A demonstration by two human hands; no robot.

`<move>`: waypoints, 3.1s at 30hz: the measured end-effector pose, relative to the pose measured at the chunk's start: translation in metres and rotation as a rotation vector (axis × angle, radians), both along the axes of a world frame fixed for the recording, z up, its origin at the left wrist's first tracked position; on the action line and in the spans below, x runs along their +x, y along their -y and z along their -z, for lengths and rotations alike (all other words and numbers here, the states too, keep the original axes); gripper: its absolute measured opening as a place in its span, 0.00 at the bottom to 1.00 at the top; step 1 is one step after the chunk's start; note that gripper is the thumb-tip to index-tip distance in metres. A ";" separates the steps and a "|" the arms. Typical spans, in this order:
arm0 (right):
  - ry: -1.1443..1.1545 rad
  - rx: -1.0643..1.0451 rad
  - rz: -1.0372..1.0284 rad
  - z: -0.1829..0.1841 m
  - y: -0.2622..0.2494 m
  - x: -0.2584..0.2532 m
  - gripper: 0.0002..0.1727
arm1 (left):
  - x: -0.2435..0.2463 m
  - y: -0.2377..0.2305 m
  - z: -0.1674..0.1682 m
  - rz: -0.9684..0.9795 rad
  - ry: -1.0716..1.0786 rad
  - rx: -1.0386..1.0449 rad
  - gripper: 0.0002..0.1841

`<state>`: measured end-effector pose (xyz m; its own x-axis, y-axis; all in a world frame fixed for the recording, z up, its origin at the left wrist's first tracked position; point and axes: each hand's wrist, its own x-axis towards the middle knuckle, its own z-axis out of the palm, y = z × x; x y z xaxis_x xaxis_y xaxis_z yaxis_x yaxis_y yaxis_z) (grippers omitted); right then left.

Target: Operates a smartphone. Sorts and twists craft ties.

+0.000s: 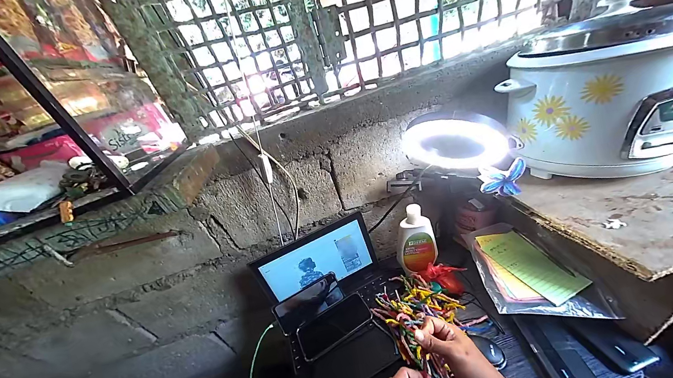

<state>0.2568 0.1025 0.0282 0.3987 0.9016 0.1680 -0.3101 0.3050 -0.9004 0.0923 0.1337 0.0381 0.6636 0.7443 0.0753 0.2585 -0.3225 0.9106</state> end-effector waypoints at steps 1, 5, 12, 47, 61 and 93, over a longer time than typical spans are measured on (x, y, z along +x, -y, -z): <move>0.032 -0.035 0.041 0.000 -0.001 0.000 0.13 | 0.001 0.002 0.000 -0.040 -0.033 0.054 0.11; 0.069 -0.107 0.042 -0.001 -0.002 0.001 0.10 | 0.005 0.002 0.002 -0.086 -0.051 -0.001 0.12; 0.079 -0.071 -0.147 0.001 0.001 0.009 0.07 | 0.004 -0.004 0.005 0.012 0.146 -0.313 0.10; 0.101 -0.013 -0.016 0.003 -0.001 0.001 0.05 | 0.000 -0.015 -0.002 -0.277 0.374 -0.596 0.10; 0.238 -0.037 -0.101 0.003 0.000 0.002 0.04 | 0.006 -0.004 0.005 -0.168 0.308 -0.329 0.09; 0.284 -0.058 -0.089 0.002 0.000 -0.005 0.06 | 0.013 0.008 0.012 -0.155 0.369 -0.271 0.13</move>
